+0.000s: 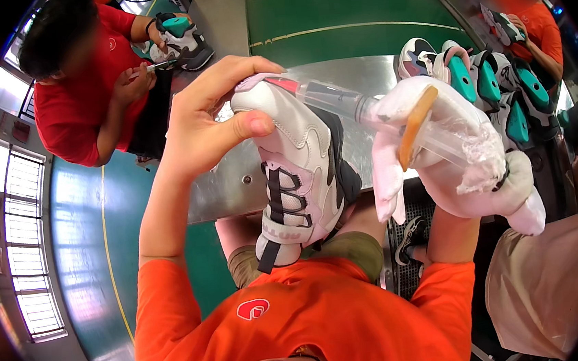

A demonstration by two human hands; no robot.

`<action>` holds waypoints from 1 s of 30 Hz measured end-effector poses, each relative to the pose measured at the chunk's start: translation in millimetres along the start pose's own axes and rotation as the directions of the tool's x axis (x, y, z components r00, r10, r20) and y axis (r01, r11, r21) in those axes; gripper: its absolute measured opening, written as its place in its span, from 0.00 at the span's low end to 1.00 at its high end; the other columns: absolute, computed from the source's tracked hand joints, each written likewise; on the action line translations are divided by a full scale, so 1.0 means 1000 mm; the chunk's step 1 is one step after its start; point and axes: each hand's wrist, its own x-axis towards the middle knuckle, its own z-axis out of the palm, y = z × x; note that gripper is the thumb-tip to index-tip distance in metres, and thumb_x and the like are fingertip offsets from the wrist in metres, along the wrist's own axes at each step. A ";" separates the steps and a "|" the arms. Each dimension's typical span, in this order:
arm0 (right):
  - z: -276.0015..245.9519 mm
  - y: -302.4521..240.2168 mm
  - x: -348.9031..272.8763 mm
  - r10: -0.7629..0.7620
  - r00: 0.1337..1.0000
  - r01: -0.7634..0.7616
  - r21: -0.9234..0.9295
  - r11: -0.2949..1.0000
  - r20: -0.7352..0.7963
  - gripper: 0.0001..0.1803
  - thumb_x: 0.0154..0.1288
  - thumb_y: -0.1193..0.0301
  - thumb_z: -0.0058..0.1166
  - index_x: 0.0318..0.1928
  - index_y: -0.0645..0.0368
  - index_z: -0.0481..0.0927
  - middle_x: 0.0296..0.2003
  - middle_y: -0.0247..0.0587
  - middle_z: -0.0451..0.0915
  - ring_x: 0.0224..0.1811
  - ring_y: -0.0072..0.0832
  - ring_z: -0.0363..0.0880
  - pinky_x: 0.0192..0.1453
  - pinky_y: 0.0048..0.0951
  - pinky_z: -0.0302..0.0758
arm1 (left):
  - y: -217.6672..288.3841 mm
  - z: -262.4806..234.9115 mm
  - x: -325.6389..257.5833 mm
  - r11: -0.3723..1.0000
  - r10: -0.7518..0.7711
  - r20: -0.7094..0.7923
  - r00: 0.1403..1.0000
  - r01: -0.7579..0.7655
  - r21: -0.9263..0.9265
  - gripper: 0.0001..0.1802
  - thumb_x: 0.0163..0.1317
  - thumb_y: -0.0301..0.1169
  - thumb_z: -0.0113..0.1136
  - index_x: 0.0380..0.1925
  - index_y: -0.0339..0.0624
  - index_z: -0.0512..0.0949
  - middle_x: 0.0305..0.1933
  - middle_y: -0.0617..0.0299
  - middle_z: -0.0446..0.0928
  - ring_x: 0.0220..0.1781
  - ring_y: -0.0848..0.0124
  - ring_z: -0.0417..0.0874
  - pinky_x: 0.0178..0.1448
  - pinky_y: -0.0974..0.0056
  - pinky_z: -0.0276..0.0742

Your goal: The person uses a syringe to apply glue to the seams of a white and pink sneaker. They hold the shoe with one hand and carefully dispense the adhesive along the edges of the sole and upper. The person rotates the shoe to access different areas and places it on a metal table alongside other similar sneakers.

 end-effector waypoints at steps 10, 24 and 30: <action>-0.013 -0.001 -0.004 -0.017 1.000 0.017 0.033 0.999 -0.010 0.48 0.49 0.51 0.60 0.62 0.77 0.62 0.34 0.60 0.79 0.26 0.45 0.82 0.30 0.36 0.83 | -0.003 0.003 0.001 0.999 0.023 -0.028 0.999 -0.024 -0.027 0.30 0.51 0.35 0.75 0.52 0.30 0.77 0.50 0.59 0.77 0.51 0.71 0.78 0.57 0.67 0.73; -0.041 0.034 0.016 0.093 0.986 -0.116 0.167 0.979 0.141 0.50 0.47 0.54 0.66 0.63 0.74 0.61 0.37 0.59 0.78 0.30 0.45 0.82 0.31 0.36 0.83 | -0.036 -0.004 -0.024 0.932 -0.210 -0.219 0.953 0.127 -0.340 0.28 0.55 0.34 0.73 0.53 0.32 0.78 0.49 0.61 0.78 0.50 0.73 0.79 0.55 0.68 0.75; -0.065 0.052 0.013 0.132 0.967 -0.182 0.229 0.956 0.216 0.51 0.46 0.55 0.68 0.64 0.72 0.60 0.38 0.58 0.78 0.31 0.45 0.82 0.32 0.36 0.83 | -0.057 0.004 -0.036 0.919 -0.236 -0.320 0.917 0.103 -0.381 0.33 0.58 0.43 0.72 0.55 0.28 0.76 0.48 0.58 0.80 0.48 0.72 0.79 0.54 0.70 0.75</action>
